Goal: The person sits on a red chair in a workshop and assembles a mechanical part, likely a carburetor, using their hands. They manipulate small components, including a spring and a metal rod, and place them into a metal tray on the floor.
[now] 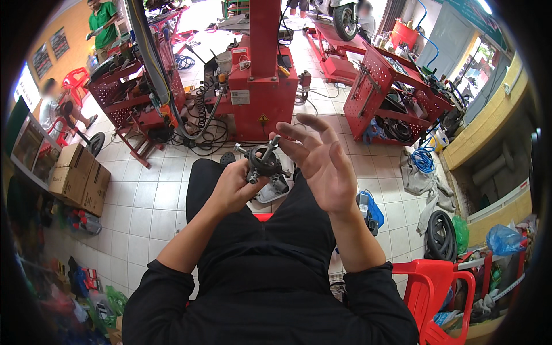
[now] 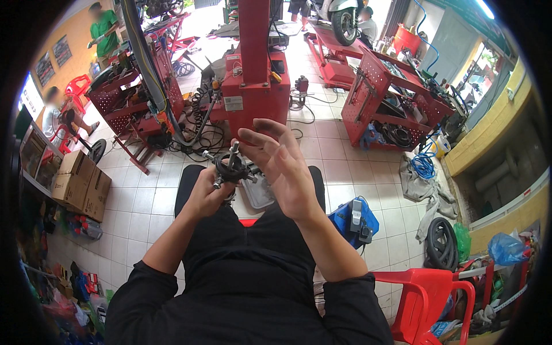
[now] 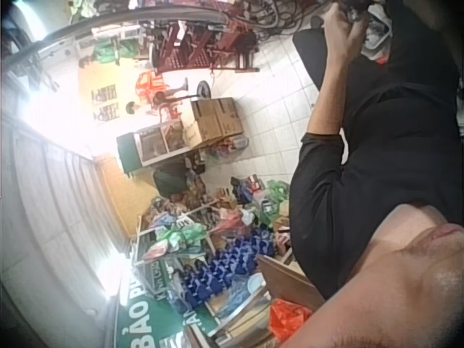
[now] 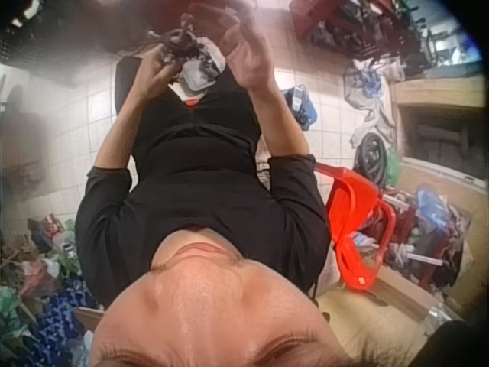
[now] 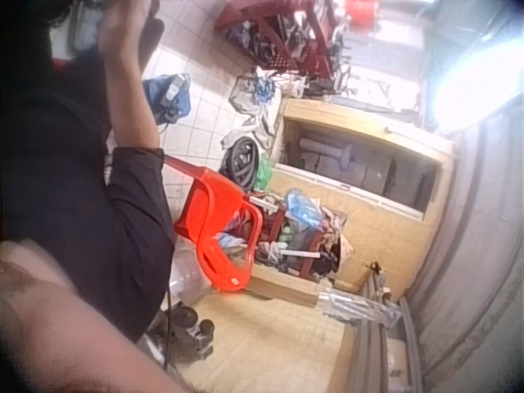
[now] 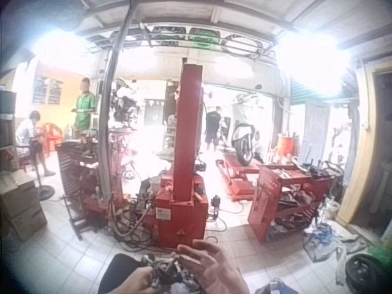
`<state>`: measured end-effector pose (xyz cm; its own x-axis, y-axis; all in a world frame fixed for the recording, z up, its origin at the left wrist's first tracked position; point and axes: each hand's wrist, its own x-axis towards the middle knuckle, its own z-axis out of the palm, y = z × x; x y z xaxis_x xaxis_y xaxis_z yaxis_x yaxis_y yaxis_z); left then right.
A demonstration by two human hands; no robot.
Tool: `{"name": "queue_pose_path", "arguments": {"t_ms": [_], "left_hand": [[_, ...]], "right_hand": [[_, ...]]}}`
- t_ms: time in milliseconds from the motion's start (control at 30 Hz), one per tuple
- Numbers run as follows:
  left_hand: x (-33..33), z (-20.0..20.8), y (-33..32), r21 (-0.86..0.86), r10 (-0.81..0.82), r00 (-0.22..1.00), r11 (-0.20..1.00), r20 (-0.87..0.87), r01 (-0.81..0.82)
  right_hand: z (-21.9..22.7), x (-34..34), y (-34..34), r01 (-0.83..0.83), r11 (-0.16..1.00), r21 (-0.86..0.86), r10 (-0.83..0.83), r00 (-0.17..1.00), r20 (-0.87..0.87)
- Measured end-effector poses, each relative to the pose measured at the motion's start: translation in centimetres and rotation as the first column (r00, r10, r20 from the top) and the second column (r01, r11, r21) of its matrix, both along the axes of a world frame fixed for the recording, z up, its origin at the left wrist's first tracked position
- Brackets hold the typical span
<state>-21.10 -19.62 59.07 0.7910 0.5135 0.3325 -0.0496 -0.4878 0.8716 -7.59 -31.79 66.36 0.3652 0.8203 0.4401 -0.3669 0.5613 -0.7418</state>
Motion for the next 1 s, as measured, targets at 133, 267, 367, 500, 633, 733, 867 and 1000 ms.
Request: {"name": "queue_pose_path", "arguments": {"t_ms": [133,267,367,500,633,733,867,1000], "left_hand": [[-0.2,0.3,0.0,-0.051,0.019,1.0,0.998,-0.02,-0.02],[0.1,-0.1,0.2,0.017,0.004,1.0,1.0,0.019,-0.004],[0.3,-0.6,0.3,0.056,0.005,0.999,0.998,0.037,-0.007],[0.1,-0.5,0.4,0.091,0.038,0.999,0.995,0.025,-0.04],[0.1,0.0,0.1,-0.076,0.033,0.999,0.997,-0.002,-0.033],[0.2,-0.2,0.2,0.03,0.022,0.999,0.999,0.036,-0.023],[0.2,-1.0,0.4,0.006,0.003,0.996,1.0,0.094,-0.003],[0.0,-0.1,0.5,-0.135,-0.004,1.0,0.991,-0.031,0.0]], "right_hand": [[-1.1,2.9,-1.4,0.072,0.991,-0.117,-0.062,0.995,0.083],[-1.3,2.6,-0.2,0.068,0.997,-0.024,-0.065,0.995,0.078],[-0.5,0.2,0.5,0.092,0.996,-0.016,-0.091,0.996,0.008],[-0.4,1.6,-0.7,0.188,0.977,-0.106,-0.161,0.963,0.217],[-0.9,2.8,-1.0,0.076,0.989,-0.124,-0.068,0.995,0.07],[-0.9,1.6,0.2,0.065,0.997,-0.05,-0.063,0.997,0.037],[-0.7,0.0,0.7,0.073,0.995,-0.071,-0.075,0.997,-0.015],[-1.4,3.3,-0.7,-0.059,0.996,-0.071,0.061,0.998,0.034]]}}
